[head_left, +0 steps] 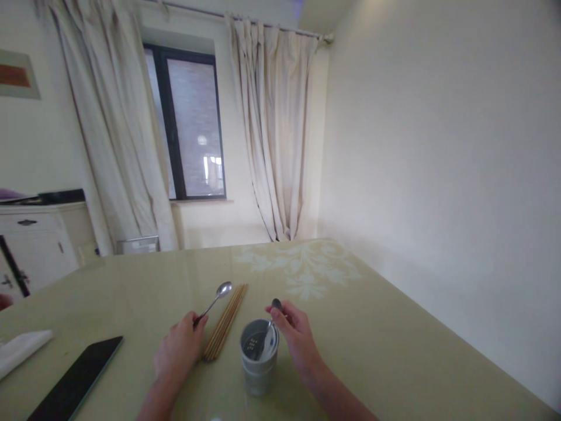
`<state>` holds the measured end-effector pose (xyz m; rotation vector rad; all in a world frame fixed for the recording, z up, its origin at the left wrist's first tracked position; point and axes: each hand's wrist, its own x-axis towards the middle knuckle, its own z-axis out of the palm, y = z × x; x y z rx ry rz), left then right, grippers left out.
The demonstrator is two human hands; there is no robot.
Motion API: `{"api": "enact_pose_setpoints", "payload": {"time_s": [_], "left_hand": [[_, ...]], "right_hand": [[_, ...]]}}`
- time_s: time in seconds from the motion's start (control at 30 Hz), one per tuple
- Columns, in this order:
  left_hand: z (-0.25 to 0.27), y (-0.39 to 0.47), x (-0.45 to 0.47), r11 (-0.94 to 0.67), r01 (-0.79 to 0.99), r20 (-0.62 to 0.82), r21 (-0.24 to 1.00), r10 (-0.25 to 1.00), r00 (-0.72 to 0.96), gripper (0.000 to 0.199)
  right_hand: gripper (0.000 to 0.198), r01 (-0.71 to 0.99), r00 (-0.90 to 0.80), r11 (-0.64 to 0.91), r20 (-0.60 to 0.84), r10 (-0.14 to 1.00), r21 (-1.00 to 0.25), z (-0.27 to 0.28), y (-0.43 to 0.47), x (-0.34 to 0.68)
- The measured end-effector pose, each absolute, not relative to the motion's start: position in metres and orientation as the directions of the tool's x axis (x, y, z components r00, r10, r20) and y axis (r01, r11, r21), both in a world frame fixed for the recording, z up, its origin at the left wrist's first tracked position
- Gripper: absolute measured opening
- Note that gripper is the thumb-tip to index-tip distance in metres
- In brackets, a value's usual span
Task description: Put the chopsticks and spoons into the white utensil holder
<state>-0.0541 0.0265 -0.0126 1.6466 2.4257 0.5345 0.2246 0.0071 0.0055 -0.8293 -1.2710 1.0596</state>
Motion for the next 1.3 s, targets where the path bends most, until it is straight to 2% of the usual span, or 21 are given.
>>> {"api": "enact_pose_setpoints", "payload": {"time_s": [0.27,0.47,0.63,0.83,1.03,1.3], "left_hand": [[-0.016,0.029,-0.050,0.333,0.887,0.083,0.321,0.923,-0.377,0.042],[-0.014,0.027,-0.046,0.327,0.897,0.096,0.298,0.924,-0.369,0.042],[-0.006,0.023,-0.041,0.345,0.908,0.090,0.238,0.923,-0.374,0.043],[-0.003,0.019,-0.038,0.380,0.912,0.077,0.152,0.916,-0.395,0.046],[-0.003,0.019,-0.037,0.383,0.913,0.055,0.138,0.918,-0.394,0.046],[-0.011,0.021,-0.039,0.364,0.923,0.077,0.121,0.924,-0.375,0.042]], "right_hand": [[0.039,-0.099,-0.059,0.438,0.445,0.894,-0.893,0.017,0.004,0.233],[0.034,-0.199,0.013,0.452,0.459,0.888,-0.870,0.022,0.002,0.238],[0.036,-0.465,0.178,0.375,0.331,0.927,-0.802,0.027,0.007,0.250],[0.036,-0.737,0.304,0.315,0.122,0.945,-0.598,0.029,0.024,0.266],[0.035,-0.812,0.274,0.228,-0.004,0.962,-0.537,0.013,0.036,0.263],[0.039,-0.814,0.260,0.206,-0.023,0.965,-0.543,0.000,0.041,0.254]]}}
